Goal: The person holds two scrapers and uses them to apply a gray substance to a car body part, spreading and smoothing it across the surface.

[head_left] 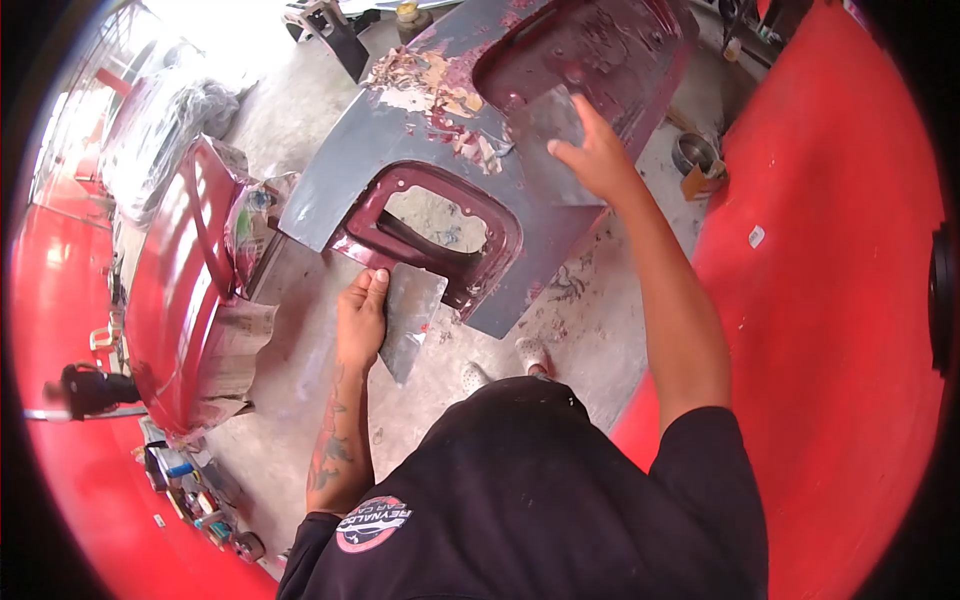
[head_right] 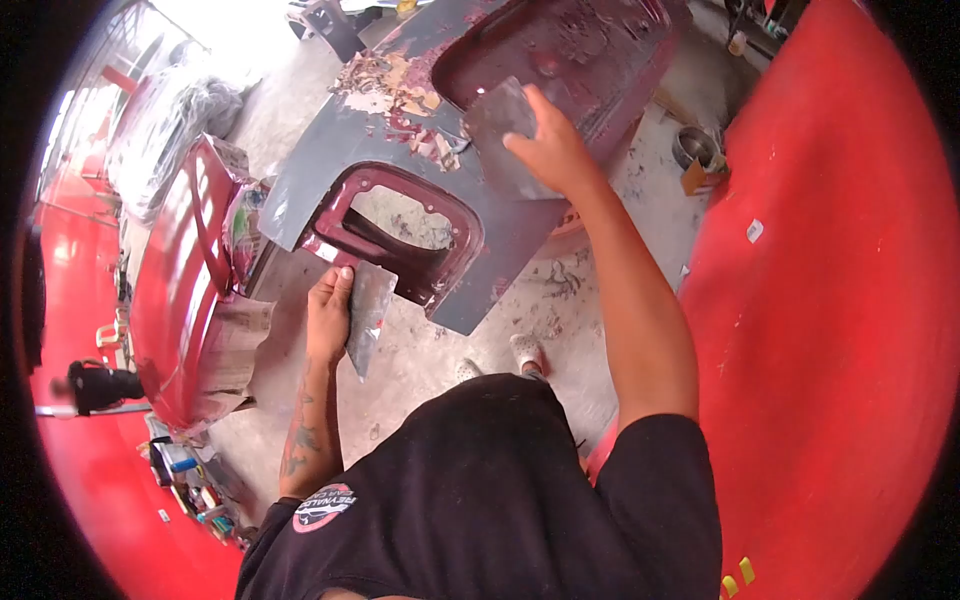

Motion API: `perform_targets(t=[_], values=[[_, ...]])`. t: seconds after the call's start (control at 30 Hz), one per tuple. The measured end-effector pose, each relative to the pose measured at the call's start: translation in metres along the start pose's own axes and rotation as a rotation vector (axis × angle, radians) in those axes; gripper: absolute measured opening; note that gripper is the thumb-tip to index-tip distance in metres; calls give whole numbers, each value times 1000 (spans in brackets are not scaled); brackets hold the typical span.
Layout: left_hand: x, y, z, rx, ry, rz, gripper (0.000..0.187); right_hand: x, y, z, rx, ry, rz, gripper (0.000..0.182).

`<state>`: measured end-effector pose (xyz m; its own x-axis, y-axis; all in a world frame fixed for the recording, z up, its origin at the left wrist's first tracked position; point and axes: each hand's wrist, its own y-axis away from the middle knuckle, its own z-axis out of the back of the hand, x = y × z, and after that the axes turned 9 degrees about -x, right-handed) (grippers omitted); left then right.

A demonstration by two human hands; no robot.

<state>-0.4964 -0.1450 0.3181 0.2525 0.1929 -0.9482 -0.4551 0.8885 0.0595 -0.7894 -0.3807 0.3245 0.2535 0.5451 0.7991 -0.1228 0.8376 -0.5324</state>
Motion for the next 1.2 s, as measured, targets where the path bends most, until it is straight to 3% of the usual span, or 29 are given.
perform_targets(t=[0.23,0.3,0.37,0.5,0.6,0.83,1.0,1.1,1.17,1.2], values=[[-6,2,-4,1,17,7,32,53,7,-3,51,41,-237,69],[-3,2,-2,3,32,23,32,27,40,-4,-120,9,-169,69],[-2,2,-3,-18,14,11,31,15,81,-2,-194,19,-337,70],[-3,3,-3,-19,-4,-17,31,58,93,-21,-340,-43,-402,66],[-1,3,-5,-18,70,-12,31,78,63,-25,-393,50,-486,44],[3,3,-2,6,69,-9,30,67,81,-48,-447,-20,-344,50],[-1,1,-3,21,68,-6,32,67,72,-33,-336,-66,-428,53],[7,-4,4,2,-112,-49,32,57,89,-43,-379,-87,-373,53],[2,3,0,5,-56,-59,32,71,78,-54,-484,58,-270,53],[-1,3,-2,15,28,-13,33,81,64,-48,-421,9,-402,52]])
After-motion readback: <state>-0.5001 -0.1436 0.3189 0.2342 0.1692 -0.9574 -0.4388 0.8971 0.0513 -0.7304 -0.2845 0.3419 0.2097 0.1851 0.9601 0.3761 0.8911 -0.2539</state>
